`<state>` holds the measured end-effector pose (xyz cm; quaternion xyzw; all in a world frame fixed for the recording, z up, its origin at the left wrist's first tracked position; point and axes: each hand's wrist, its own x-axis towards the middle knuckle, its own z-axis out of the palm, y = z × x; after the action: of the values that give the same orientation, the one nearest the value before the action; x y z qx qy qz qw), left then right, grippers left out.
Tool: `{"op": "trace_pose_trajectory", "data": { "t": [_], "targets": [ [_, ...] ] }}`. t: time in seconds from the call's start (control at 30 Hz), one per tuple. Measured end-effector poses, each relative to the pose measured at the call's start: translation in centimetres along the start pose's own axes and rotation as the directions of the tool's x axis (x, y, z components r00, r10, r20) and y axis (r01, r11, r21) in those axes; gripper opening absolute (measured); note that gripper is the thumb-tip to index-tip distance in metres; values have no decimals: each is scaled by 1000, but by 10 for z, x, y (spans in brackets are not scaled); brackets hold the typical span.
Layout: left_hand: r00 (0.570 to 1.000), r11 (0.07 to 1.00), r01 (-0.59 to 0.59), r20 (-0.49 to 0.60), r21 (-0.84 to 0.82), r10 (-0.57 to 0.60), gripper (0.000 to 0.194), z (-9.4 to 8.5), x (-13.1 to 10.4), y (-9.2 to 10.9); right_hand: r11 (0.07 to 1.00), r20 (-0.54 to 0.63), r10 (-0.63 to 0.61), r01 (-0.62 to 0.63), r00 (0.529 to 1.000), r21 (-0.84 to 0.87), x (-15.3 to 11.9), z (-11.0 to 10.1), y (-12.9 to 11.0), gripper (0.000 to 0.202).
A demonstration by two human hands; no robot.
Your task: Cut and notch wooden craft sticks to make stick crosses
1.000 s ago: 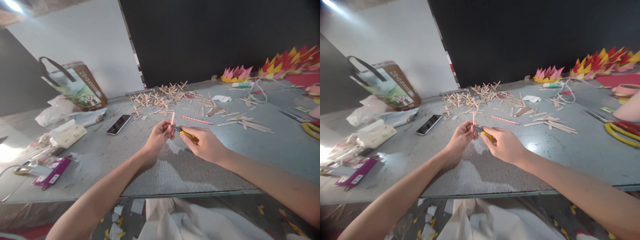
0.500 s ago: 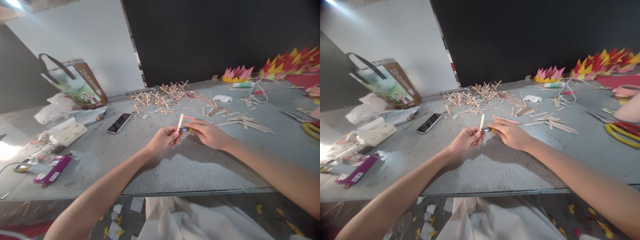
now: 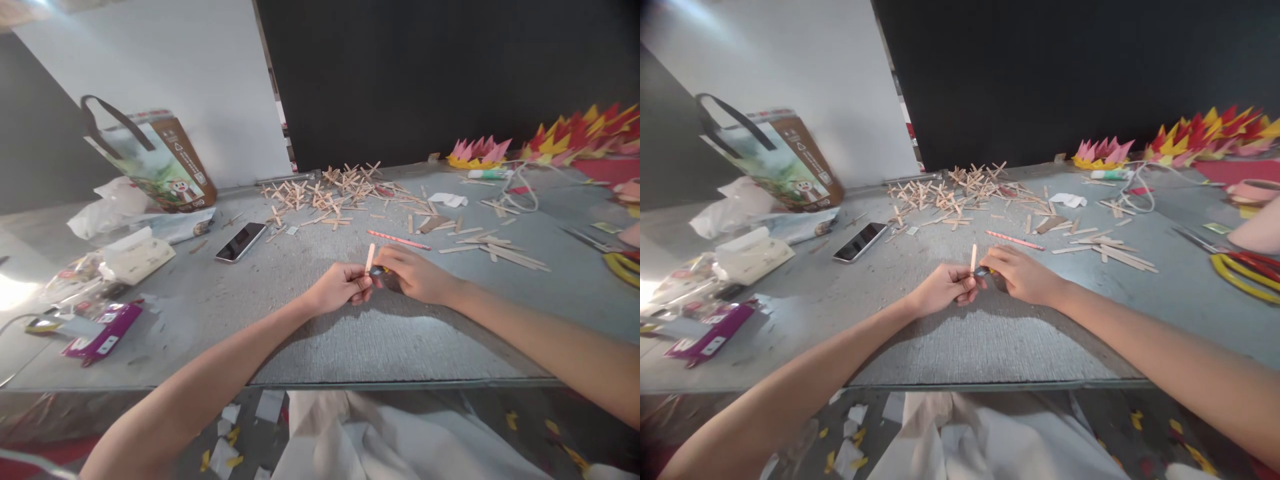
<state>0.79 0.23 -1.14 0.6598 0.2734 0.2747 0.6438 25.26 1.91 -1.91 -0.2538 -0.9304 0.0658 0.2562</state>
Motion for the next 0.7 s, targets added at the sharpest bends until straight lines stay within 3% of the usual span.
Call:
{"op": "trace_pose_trajectory", "data": {
  "t": [0.13, 0.27, 0.53, 0.7],
  "targets": [
    [999, 999, 42, -28, 30, -41, 44, -1, 0, -2, 999, 26, 14, -13, 1000, -32, 1, -1, -2, 36],
    [999, 998, 14, -50, 62, -11, 40, 0, 0, -5, 998, 43, 49, -47, 998, -32, 2, -3, -4, 37],
    [994, 944, -27, -93, 328, 61, 37, 3, -2, -3, 989, 77, 37, -26, 996, -146, 0, 0, -2, 39],
    [991, 916, -35, -106, 400, 84, 38, 7, -4, 1, 964, 93, 42, -16, 995, -265, -1, -1, -6, 37]
  ]
}}
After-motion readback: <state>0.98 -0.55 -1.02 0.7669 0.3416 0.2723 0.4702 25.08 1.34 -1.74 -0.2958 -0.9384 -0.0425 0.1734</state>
